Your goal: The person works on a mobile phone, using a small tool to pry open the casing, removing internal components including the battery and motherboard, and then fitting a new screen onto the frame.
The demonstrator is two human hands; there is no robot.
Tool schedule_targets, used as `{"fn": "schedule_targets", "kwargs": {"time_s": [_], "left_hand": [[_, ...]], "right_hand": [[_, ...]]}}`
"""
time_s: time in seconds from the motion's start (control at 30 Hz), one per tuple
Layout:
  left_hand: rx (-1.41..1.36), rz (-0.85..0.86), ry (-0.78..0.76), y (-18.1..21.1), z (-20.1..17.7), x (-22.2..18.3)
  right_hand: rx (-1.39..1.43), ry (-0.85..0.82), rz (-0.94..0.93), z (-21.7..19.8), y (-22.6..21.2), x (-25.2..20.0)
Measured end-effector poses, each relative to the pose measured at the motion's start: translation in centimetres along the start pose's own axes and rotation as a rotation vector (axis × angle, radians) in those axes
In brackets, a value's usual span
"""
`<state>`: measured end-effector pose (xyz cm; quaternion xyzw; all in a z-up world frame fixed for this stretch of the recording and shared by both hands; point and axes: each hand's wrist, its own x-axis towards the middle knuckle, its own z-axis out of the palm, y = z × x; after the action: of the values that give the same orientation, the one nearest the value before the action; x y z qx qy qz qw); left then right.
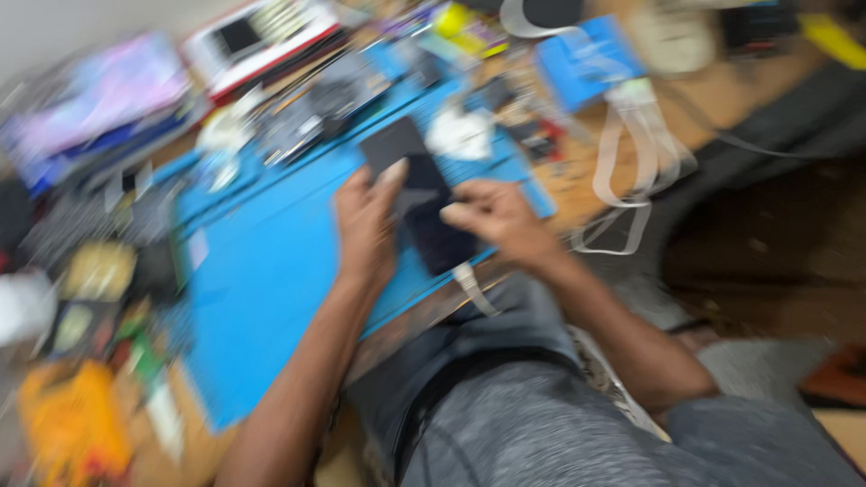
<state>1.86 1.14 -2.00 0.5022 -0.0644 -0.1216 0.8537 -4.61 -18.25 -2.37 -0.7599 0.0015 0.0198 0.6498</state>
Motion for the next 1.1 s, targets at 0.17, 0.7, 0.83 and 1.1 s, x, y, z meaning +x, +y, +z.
{"fn": "schedule_targets", "kwargs": {"time_s": [0.17, 0.7, 0.83, 1.1], "left_hand": [[-0.029, 0.039, 0.042, -0.9, 0.0, 0.2], [-0.031, 0.024, 0.085, 0.1, 2.0, -1.0], [-0.033, 0.014, 0.078, 0.1, 1.9, -0.8], [-0.094, 0.019, 0.045, 0.4, 1.4, -0.6]], "right_hand": [[0.160, -0.038, -0.003, -0.1, 0.5, -0.1], [-0.076, -0.039, -0.054, -0.9, -1.6, -1.4], [-0.036, -0.046, -0.066, -1.0, -1.4, -1.4], [-0.083, -0.046, -0.024, -0.9, -1.5, -1.5]]}}
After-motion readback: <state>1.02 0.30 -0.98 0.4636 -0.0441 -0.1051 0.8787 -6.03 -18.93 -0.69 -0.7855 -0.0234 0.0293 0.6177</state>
